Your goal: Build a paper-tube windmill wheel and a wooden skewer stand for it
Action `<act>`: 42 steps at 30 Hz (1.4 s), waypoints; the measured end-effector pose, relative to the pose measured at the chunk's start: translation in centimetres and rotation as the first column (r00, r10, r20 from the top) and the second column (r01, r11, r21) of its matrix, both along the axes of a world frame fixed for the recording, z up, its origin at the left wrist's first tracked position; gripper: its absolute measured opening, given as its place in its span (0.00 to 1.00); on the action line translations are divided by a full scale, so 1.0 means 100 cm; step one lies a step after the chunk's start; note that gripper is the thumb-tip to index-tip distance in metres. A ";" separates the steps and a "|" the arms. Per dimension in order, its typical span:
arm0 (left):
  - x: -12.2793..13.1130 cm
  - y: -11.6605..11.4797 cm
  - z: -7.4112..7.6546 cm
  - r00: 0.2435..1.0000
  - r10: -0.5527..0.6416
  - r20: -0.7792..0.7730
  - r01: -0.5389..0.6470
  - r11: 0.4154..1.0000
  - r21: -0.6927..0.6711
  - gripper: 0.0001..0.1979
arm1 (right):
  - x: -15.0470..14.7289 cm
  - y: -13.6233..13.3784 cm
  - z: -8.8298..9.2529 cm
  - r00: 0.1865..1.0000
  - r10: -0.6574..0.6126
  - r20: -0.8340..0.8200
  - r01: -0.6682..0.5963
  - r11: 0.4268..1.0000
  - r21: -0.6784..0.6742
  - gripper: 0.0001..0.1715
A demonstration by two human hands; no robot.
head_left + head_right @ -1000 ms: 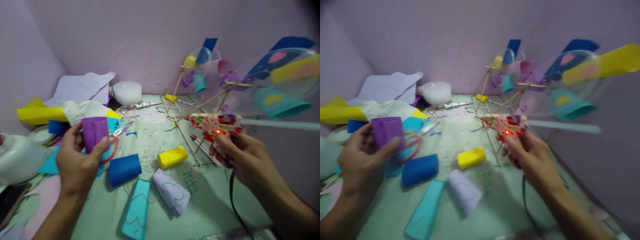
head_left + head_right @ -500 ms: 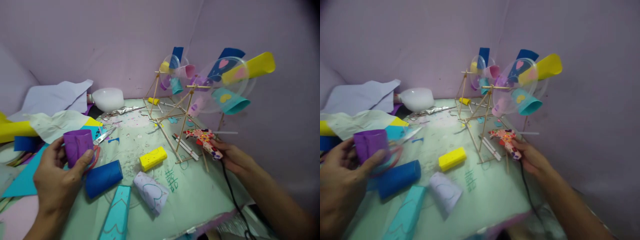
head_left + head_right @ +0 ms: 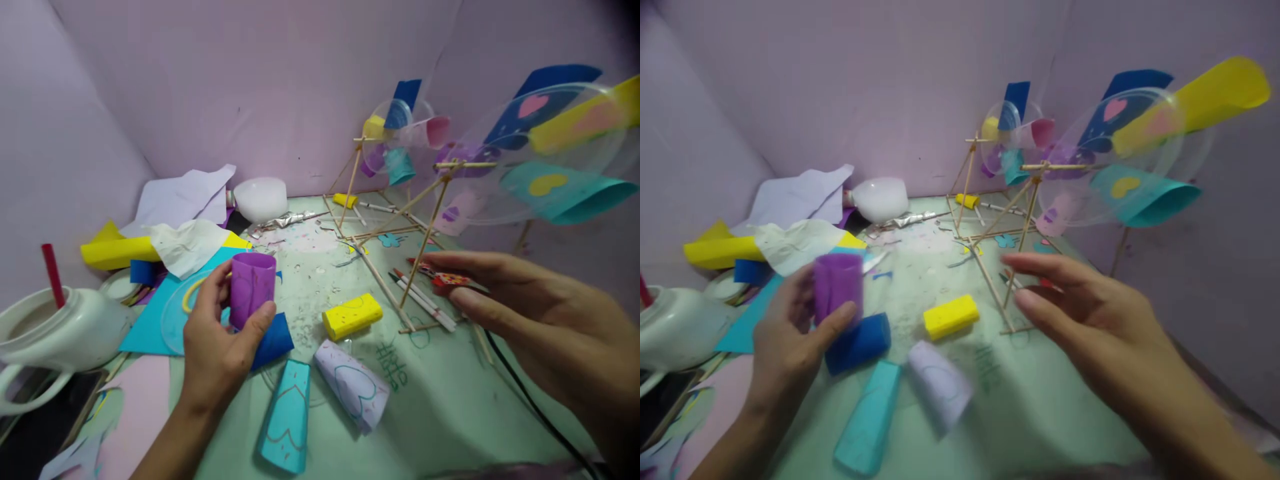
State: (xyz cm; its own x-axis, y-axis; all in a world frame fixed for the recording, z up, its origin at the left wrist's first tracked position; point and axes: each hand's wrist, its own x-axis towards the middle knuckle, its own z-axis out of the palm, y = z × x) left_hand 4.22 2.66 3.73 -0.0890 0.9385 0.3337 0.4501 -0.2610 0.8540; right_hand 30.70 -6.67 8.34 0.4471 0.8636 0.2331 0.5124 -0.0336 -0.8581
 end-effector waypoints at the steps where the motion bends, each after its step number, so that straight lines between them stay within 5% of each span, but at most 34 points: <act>1: 0.002 -0.002 0.002 1.000 -0.016 -0.024 0.017 1.000 0.006 0.36 | -0.012 0.010 0.011 0.995 0.103 -0.010 -0.103 0.995 0.000 0.22; 4: 0.007 -0.008 0.007 0.993 -0.053 -0.102 0.057 0.998 0.034 0.35 | -0.044 0.046 0.037 0.914 0.398 0.077 -0.399 0.917 -0.001 0.19; 7: 0.011 -0.010 0.009 0.984 -0.052 -0.173 0.071 0.992 0.105 0.33 | -0.068 0.077 0.044 0.778 0.613 0.137 -0.603 0.790 -0.109 0.17; 13: 0.013 -0.012 0.007 0.972 -0.092 -0.214 0.131 0.976 0.174 0.34 | -0.082 0.105 0.033 0.581 0.802 0.139 -0.773 0.597 -0.214 0.12; 17: 0.000 -0.006 0.006 0.984 -0.122 -0.128 0.144 0.973 0.181 0.35 | -0.066 0.126 0.034 0.533 0.845 -0.045 -0.816 0.499 -0.293 0.12; 24: -0.027 0.016 0.002 0.980 0.196 -0.014 -0.192 0.971 0.142 0.31 | -0.036 0.165 -0.004 0.598 0.780 -0.182 -0.780 0.515 -0.355 0.15; 31: -0.025 0.022 -0.002 0.976 0.213 0.035 -0.215 0.976 0.039 0.28 | -0.028 0.167 -0.030 0.564 0.765 -0.311 -0.810 0.442 -0.385 0.13; 42: -0.027 0.027 -0.007 0.975 0.219 0.028 -0.220 0.975 0.041 0.26 | -0.034 0.165 -0.043 0.561 0.751 -0.348 -0.819 0.444 -0.363 0.18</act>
State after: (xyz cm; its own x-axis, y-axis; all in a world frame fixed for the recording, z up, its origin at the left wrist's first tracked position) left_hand 1.47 5.34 3.05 -0.2993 0.8798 0.3692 0.4804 -0.1954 0.8550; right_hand 27.30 9.79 4.03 -0.4839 0.8332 -0.2677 0.4162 -0.0500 -0.9079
